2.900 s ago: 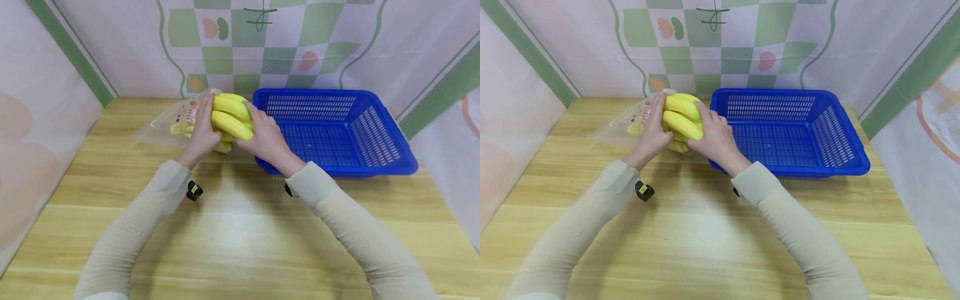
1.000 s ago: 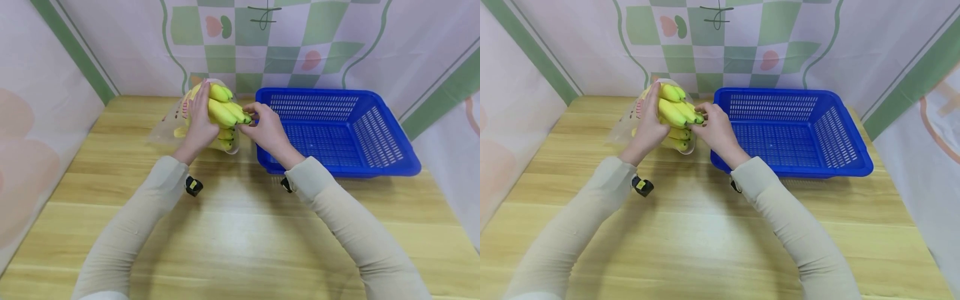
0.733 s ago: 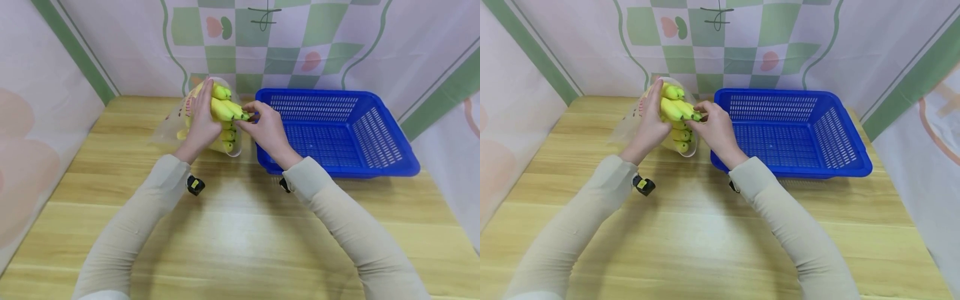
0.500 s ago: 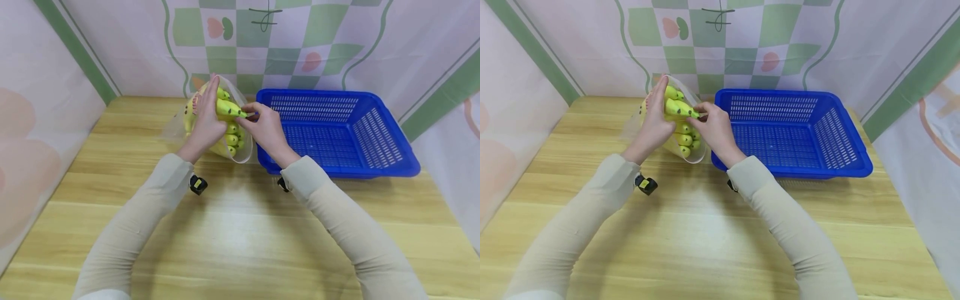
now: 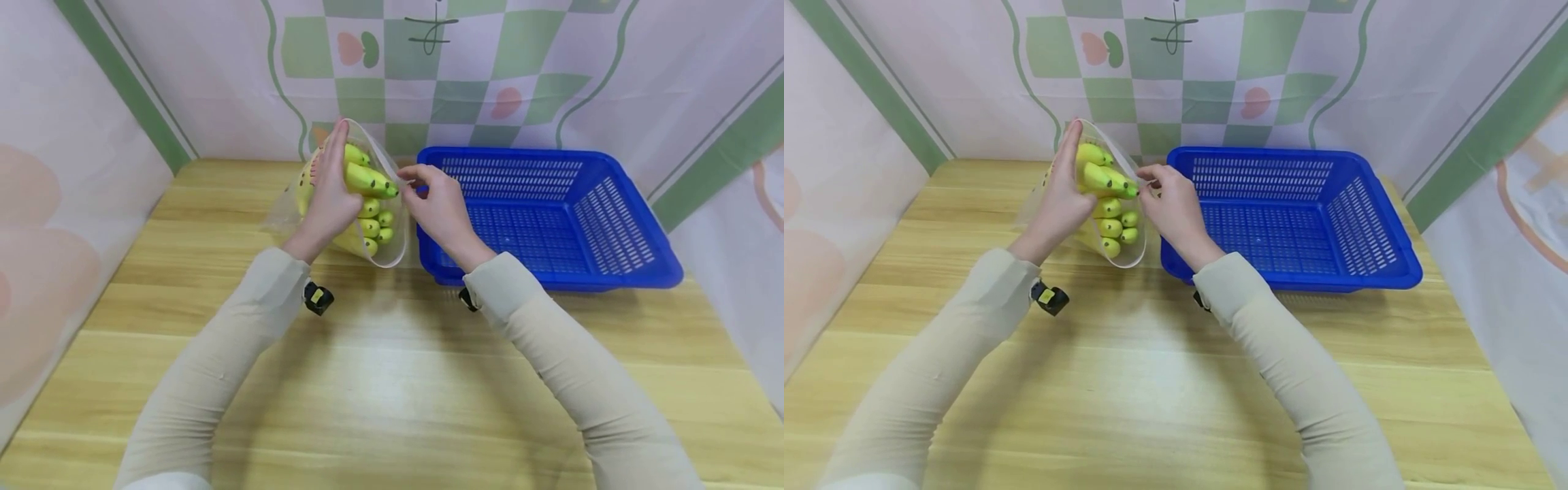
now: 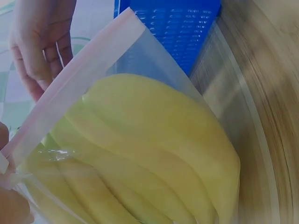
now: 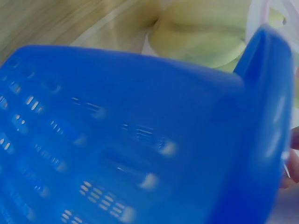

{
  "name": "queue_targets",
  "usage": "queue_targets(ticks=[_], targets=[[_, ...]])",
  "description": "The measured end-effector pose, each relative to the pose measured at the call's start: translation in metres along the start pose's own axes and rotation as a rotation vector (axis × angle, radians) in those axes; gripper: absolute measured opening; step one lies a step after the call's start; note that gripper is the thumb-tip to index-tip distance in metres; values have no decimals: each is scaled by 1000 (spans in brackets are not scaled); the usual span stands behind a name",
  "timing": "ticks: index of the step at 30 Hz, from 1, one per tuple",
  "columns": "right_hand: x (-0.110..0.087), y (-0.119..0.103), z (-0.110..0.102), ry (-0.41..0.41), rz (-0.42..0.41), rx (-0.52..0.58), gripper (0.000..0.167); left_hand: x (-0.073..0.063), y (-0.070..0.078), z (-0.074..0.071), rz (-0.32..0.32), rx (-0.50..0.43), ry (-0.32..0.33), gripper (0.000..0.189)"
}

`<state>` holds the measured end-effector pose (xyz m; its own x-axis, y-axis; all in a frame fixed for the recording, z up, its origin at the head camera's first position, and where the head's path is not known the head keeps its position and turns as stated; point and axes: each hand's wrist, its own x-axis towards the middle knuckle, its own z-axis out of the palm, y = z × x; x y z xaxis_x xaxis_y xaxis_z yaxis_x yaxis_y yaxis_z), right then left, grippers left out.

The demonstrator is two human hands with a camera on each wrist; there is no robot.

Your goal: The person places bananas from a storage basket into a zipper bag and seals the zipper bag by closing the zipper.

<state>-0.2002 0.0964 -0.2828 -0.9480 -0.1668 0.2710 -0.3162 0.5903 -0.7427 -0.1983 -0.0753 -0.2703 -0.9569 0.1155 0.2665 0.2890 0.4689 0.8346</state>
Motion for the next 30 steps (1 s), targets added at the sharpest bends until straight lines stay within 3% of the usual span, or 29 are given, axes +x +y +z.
queue_targets(ticks=[10,20,30], targets=[[2,4,0,-30,-48,-133,28,0,-2,-3,-12,-2,-2,104],[3,0,-7,-69,-68,-288,17,1,-5,-10,17,6,-68,105],[4,2,-15,-68,-57,-273,17,1,-9,-22,39,41,-145,105]])
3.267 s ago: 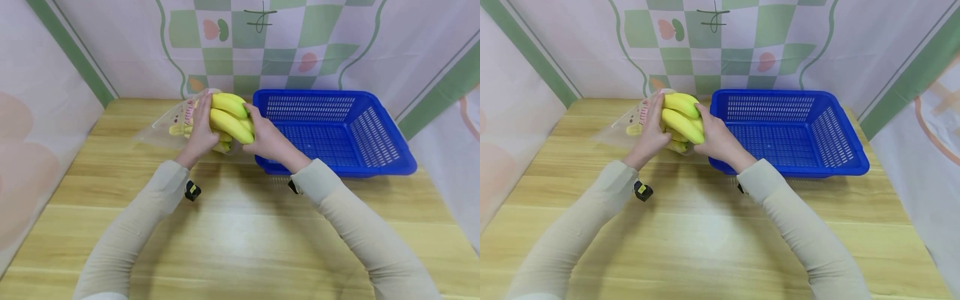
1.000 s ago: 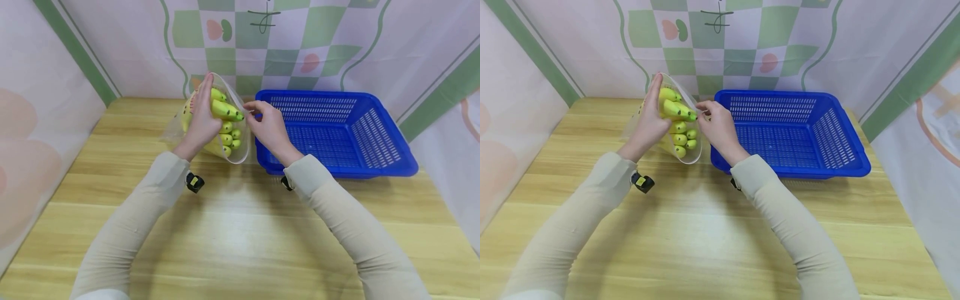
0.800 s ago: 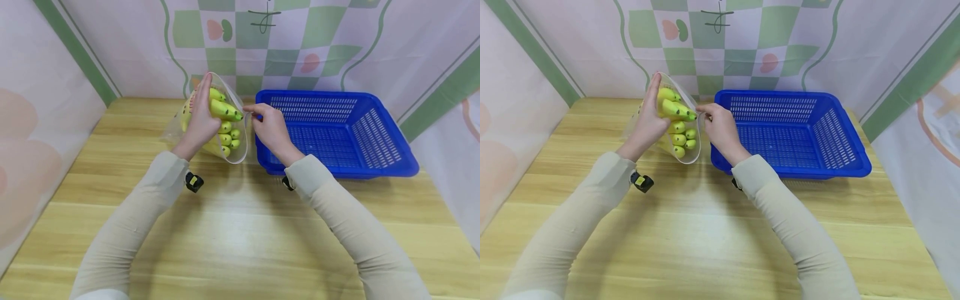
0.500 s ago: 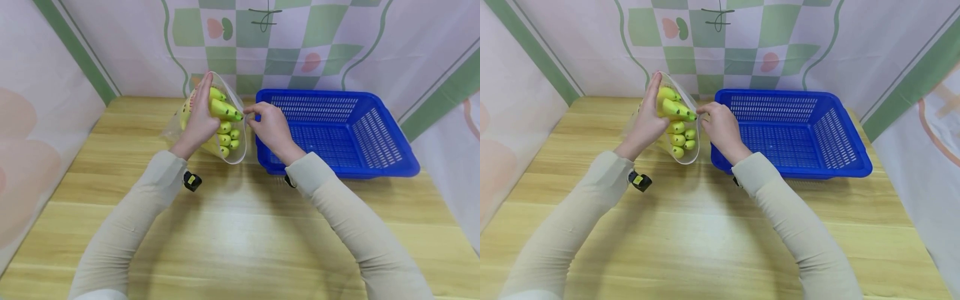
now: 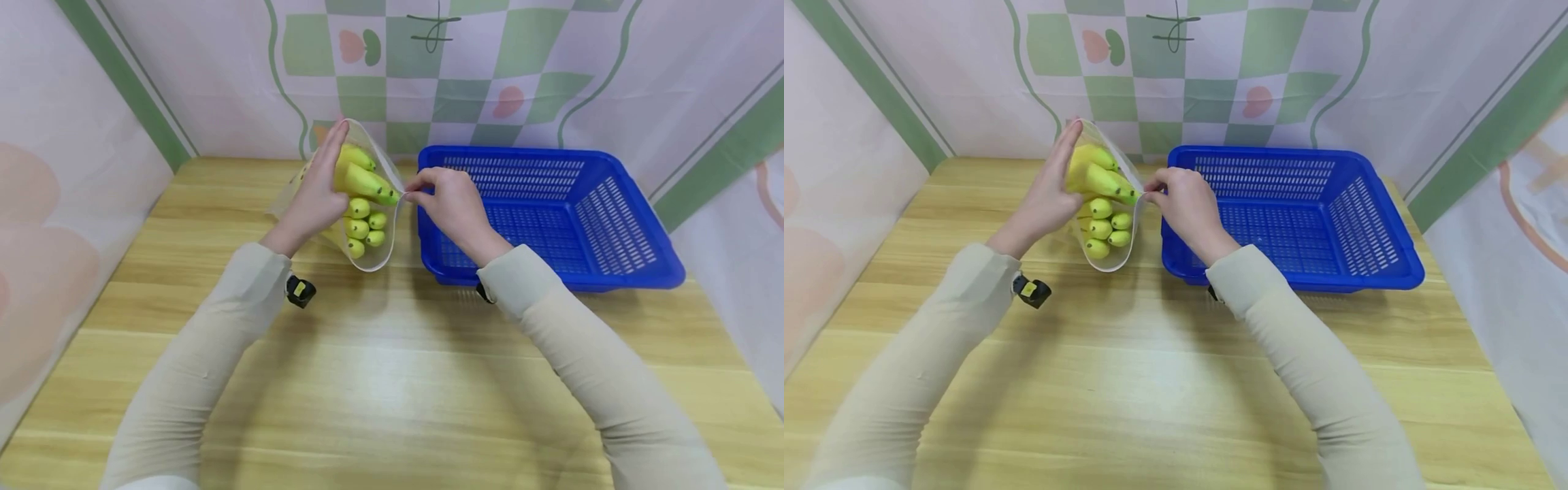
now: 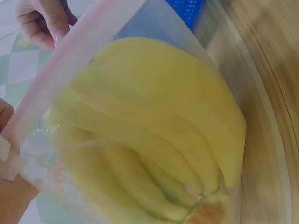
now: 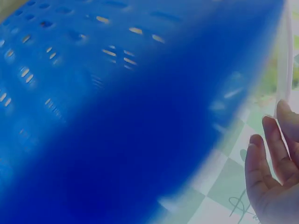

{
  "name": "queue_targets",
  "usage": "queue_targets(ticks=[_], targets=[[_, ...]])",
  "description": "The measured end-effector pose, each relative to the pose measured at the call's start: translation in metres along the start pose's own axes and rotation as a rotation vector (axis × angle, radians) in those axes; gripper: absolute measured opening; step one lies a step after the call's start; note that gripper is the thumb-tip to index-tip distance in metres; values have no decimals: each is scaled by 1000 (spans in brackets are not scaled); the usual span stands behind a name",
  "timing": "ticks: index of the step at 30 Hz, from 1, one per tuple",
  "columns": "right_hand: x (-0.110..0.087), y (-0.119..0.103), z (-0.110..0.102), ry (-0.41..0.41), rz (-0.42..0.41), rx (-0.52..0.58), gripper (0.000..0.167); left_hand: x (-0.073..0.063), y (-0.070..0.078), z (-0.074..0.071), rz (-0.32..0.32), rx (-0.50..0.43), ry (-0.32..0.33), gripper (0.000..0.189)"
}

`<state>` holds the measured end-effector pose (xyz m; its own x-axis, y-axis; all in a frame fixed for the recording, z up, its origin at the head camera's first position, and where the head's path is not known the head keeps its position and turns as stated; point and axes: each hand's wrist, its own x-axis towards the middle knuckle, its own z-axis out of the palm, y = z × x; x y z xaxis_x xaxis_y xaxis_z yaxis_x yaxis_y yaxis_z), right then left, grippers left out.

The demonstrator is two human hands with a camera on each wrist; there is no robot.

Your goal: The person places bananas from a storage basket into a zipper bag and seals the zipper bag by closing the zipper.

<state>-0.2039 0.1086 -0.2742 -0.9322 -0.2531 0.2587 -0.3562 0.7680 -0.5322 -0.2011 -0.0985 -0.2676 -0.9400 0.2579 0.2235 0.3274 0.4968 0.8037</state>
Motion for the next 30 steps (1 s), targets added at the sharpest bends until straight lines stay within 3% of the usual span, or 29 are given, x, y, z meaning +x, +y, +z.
queue_targets(ticks=[7,14,19,23,27,30], targets=[[0,-1,-5,7,19,58,14,-1,-2,-7,9,39,-27,100],[-1,-10,-7,-6,66,158,13,-1,-4,-25,22,40,-26,99],[3,-15,-10,-6,111,362,14,-2,-10,-40,33,52,-13,95],[7,-15,-12,11,139,521,13,-1,-12,-51,30,47,33,85],[8,-14,-14,43,163,609,11,-2,-15,-63,1,-1,56,77],[10,-13,-16,69,170,658,9,-4,-17,-73,-40,-15,36,70]])
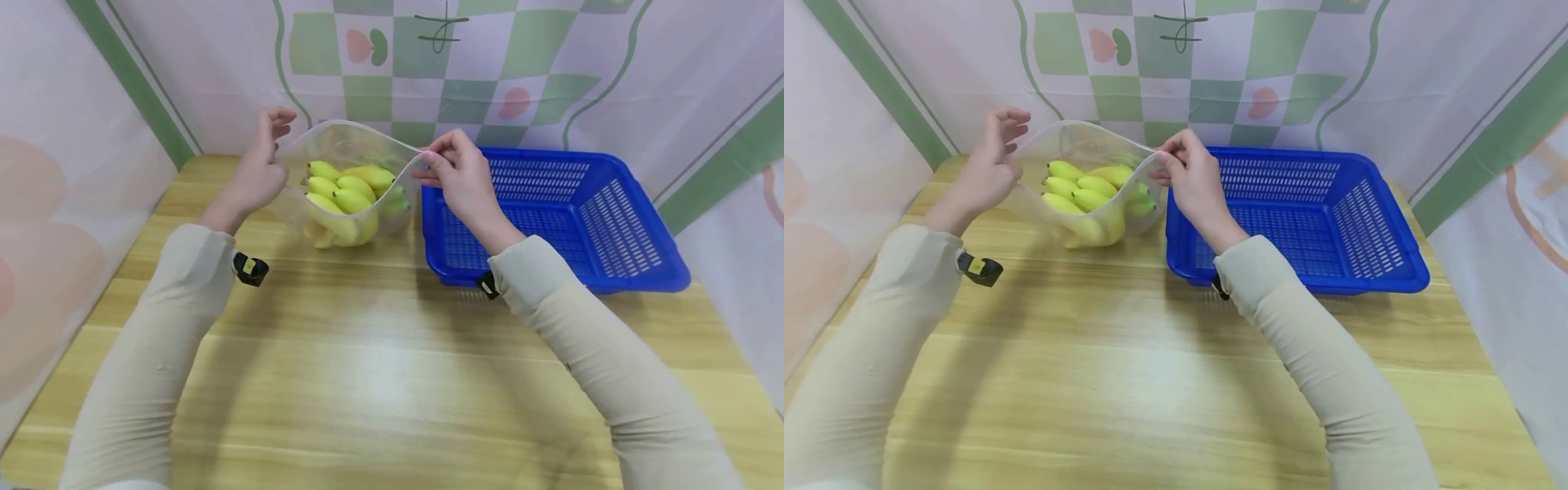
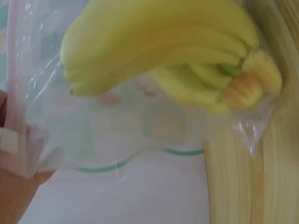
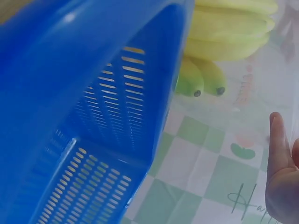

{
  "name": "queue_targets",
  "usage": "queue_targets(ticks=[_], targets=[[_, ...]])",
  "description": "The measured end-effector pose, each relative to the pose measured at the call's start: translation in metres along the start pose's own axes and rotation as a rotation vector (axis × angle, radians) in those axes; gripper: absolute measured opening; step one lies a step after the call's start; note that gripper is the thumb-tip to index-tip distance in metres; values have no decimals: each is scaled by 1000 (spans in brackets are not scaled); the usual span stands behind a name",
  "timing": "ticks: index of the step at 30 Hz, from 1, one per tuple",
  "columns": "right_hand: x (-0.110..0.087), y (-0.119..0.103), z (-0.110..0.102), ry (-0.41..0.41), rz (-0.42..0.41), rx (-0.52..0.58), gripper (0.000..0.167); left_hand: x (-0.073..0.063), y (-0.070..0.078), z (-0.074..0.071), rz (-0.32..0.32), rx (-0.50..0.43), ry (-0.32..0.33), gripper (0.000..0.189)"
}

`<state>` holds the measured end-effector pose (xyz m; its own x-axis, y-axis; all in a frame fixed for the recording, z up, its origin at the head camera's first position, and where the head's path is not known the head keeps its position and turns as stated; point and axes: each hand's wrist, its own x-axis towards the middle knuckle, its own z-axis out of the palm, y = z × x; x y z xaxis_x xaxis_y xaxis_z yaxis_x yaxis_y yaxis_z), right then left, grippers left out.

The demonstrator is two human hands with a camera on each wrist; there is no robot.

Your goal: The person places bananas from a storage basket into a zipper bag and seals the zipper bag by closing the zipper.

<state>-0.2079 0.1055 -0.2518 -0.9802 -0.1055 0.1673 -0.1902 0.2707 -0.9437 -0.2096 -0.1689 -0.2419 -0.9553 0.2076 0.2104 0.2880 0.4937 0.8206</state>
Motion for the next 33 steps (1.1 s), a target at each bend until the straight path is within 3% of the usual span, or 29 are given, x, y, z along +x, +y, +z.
queue_targets(ticks=[5,8,13,18,24,29,33], targets=[[5,1,-3,24,19,82,5,-4,-6,-10,-51,49,-34,49],[8,2,-4,37,63,197,6,-7,-10,-10,-57,91,-26,42],[12,2,-3,87,172,350,7,-12,-15,-6,-43,120,18,43],[15,3,-1,116,219,390,5,-15,-18,-4,-55,134,-24,55],[14,3,-4,81,173,303,13,-14,-19,-1,-29,169,-3,52],[13,3,-5,34,136,179,33,-15,-20,-3,-46,172,-6,51],[13,6,-7,-16,111,32,35,-17,-23,-5,-39,192,-5,46]])
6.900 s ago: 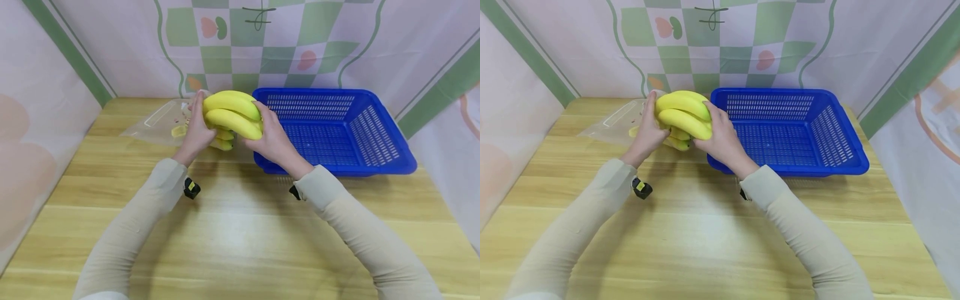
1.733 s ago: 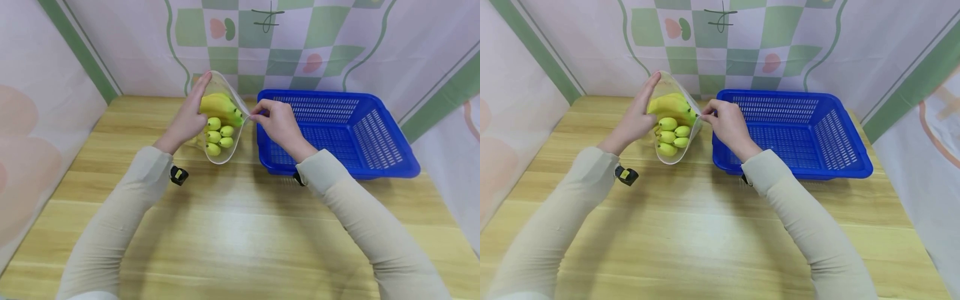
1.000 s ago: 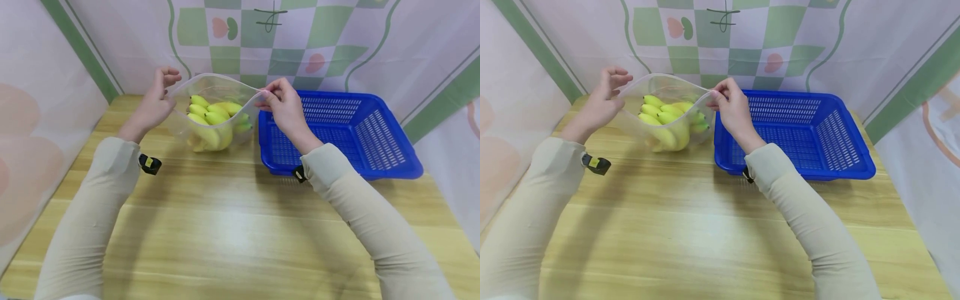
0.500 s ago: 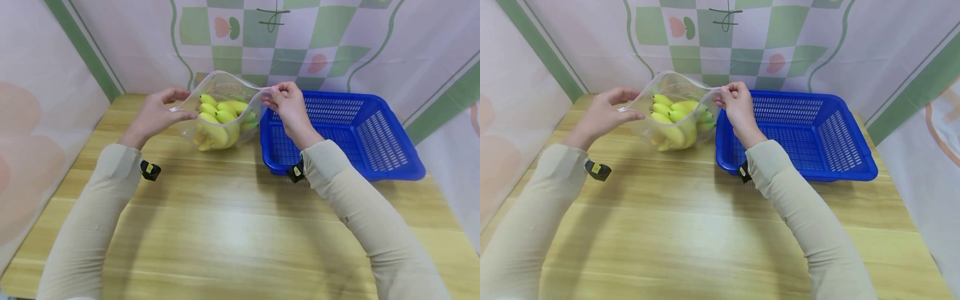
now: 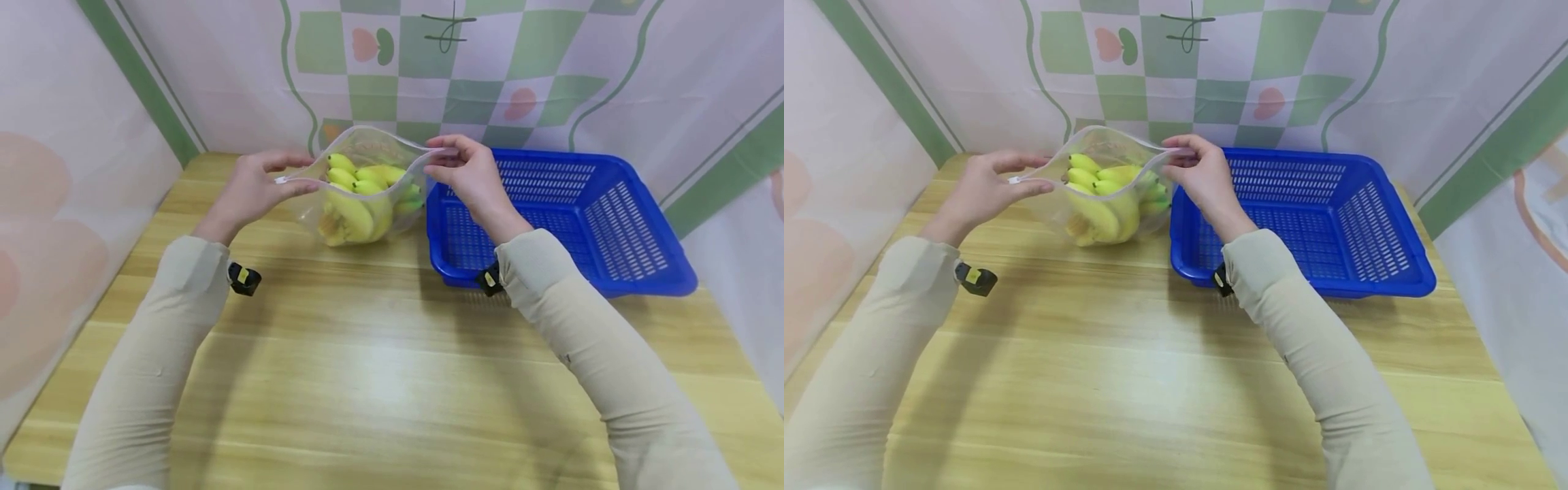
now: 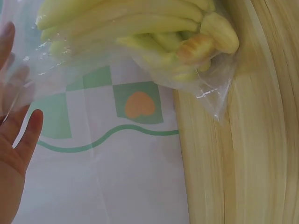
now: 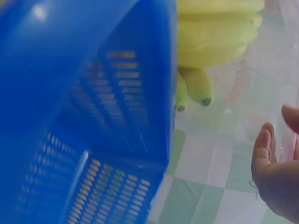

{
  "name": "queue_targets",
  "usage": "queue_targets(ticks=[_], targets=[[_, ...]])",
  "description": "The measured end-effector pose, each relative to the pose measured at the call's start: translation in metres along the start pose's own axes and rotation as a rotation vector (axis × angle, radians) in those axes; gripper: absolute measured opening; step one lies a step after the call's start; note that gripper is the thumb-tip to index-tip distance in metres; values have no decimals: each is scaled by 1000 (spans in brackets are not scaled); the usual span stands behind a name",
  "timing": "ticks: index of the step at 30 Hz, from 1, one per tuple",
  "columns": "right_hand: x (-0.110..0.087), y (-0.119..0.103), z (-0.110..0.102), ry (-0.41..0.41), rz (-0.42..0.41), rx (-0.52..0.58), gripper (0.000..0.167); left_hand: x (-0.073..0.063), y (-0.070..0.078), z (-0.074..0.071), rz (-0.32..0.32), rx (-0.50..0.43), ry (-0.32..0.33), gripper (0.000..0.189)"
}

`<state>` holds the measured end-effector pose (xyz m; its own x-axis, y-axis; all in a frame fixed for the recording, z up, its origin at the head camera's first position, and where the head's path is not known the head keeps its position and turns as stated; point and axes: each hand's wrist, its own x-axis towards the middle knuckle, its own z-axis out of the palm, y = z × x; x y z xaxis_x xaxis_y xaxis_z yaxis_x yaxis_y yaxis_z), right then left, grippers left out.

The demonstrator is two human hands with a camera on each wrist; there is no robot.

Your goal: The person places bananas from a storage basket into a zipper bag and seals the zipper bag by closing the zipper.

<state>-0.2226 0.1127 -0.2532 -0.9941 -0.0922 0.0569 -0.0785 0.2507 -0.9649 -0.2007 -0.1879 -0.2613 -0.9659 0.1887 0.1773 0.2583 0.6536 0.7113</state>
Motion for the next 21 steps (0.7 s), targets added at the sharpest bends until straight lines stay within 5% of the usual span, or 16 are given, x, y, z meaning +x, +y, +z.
queue_targets(ticks=[10,21], targets=[[2,1,-2,51,-75,-337,29,3,-6,5,166,163,143,24],[3,-10,-1,47,-9,-331,31,3,-1,-5,1,83,197,33]])
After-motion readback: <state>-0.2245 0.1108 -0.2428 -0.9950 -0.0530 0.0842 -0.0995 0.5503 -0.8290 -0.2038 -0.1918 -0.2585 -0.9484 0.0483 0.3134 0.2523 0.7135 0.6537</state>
